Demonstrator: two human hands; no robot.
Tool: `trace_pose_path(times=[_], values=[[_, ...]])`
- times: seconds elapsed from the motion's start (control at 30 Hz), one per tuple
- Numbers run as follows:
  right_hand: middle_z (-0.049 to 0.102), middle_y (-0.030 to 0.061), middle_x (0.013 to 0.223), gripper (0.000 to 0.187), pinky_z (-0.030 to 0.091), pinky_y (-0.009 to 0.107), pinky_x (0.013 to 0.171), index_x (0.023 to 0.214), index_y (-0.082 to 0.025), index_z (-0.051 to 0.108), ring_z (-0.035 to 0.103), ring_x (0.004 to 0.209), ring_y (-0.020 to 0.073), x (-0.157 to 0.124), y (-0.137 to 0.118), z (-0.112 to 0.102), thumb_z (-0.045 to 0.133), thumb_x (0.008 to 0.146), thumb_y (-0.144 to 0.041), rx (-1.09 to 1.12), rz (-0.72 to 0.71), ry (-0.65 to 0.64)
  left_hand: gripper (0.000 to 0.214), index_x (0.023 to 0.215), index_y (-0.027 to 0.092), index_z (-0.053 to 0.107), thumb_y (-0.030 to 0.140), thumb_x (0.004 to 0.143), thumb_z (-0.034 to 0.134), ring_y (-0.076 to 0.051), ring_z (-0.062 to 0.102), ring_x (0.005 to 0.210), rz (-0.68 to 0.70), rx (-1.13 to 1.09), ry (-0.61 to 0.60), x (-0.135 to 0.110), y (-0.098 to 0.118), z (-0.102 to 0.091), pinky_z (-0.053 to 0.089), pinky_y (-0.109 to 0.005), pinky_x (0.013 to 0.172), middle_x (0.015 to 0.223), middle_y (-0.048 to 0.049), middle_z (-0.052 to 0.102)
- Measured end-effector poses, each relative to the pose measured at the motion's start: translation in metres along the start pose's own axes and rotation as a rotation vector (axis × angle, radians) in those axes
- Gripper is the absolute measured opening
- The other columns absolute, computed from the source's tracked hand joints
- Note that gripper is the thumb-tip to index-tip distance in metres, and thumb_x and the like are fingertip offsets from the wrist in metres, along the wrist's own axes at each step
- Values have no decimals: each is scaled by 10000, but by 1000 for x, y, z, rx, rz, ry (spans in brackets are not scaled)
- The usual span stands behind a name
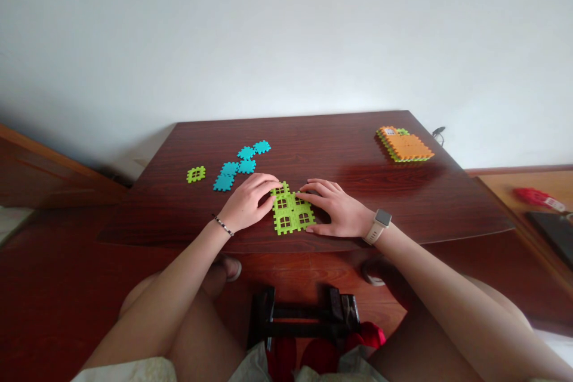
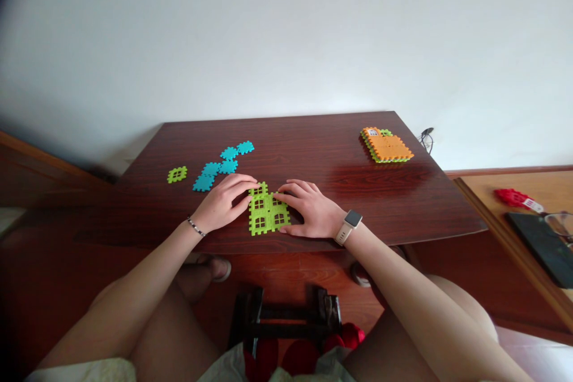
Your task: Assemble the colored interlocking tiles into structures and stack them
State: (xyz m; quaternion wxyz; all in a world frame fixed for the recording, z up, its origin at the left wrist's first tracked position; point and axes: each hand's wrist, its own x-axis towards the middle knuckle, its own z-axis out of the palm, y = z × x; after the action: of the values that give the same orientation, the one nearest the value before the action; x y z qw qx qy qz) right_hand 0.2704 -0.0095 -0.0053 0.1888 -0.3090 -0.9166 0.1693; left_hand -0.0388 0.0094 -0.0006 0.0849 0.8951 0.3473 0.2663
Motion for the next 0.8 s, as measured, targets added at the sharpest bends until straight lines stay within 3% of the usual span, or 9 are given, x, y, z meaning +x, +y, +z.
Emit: trace_pose_path(times=[0.13, 0.8], values=[[593, 156, 1558, 792, 372, 670, 1247, 1631, -277, 531, 448, 1529, 428, 0, 0, 0, 768, 945, -594, 1, 7, -9, 395, 1165, 256, 779, 58, 1053, 456, -233, 707, 1192, 61, -19, -12, -1, -3, -1, 587, -466, 1085, 1252, -58, 770], [591, 153, 1558, 816, 368, 678, 1248, 1653, -299, 504, 450, 1527, 427, 0, 1, 1, 765, 944, -604, 6, 6, -3, 400, 1241, 254, 787, 71, 1051, 486, -233, 740, 1234, 37, 36, -32, -4, -12, 4, 607, -467, 1103, 1325, -60, 779]])
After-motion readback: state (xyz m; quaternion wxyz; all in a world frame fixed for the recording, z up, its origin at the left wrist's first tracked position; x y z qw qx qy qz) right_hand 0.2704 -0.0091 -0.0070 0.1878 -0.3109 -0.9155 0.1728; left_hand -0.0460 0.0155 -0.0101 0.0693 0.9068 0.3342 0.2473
